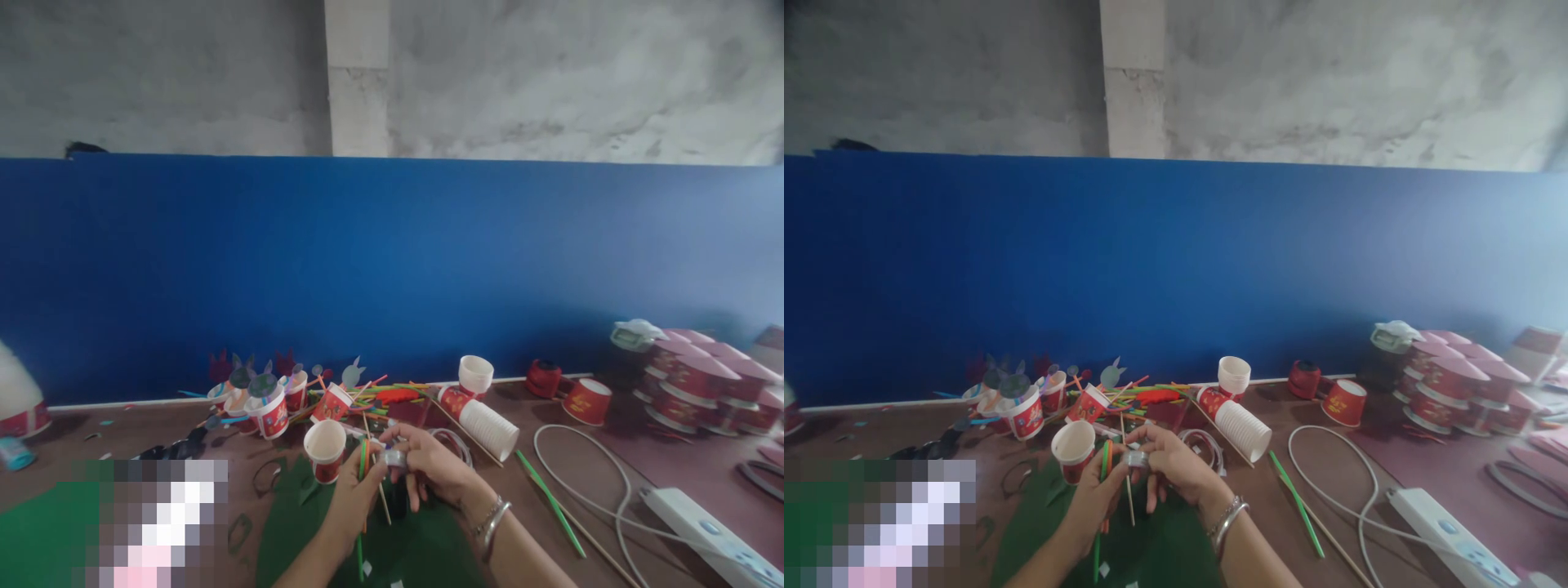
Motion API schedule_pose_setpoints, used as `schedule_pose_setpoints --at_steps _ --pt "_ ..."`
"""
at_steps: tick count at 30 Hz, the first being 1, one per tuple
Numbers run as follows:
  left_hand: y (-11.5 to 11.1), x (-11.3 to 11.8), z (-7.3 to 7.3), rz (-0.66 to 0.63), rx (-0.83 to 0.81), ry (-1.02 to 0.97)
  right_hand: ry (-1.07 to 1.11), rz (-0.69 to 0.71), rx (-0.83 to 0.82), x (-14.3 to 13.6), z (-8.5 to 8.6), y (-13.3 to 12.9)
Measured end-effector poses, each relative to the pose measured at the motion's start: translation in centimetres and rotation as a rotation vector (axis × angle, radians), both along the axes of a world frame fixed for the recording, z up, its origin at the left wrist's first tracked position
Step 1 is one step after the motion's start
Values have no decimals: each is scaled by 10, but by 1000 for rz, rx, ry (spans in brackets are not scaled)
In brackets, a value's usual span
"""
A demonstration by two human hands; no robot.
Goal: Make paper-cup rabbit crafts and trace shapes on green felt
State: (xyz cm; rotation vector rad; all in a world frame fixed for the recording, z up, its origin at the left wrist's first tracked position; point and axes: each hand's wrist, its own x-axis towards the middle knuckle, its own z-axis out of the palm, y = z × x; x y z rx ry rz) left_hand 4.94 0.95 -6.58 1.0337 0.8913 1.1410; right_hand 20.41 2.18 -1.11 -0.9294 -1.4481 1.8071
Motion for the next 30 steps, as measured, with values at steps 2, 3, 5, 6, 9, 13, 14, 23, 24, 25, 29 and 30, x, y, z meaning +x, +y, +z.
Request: schedule_pose_setpoints --at_steps 2,3,5,6,9,13,14,23,24,25,29,30 --pt "0 1 1 -5 -54 -45 45 15 21 3 0 0" --pt "0 2 2 -1 -72 -66 52 6 46 3 0 1" --pt "-1 1 5 18 -104 -107 23 -42 112 3 -1 1" --pt "-2 1 7 27 -119 -122 -13 -80 142 2 -1 1" --pt "-4 -2 11 -13 -177 -129 -118 -196 236 0 -2 3" --pt "-2 -4 11 -112 -260 -94 -236 -266 498 1 -1 5" --pt "0 -4 9 -122 -273 -84 -269 -262 562 2 -1 5" --pt "2 -2 6 -177 -281 -67 -185 -171 308 6 -7 6" --pt "1 -2 7 -186 -265 -76 -150 -149 243 6 -9 6" --pt "0 -2 8 -196 -249 -85 -118 -131 203 6 -12 7" --pt "-4 -2 13 -222 -221 -105 -22 -156 186 3 -22 9" --pt "-5 -2 14 -217 -222 -105 -4 -158 189 2 -24 9"
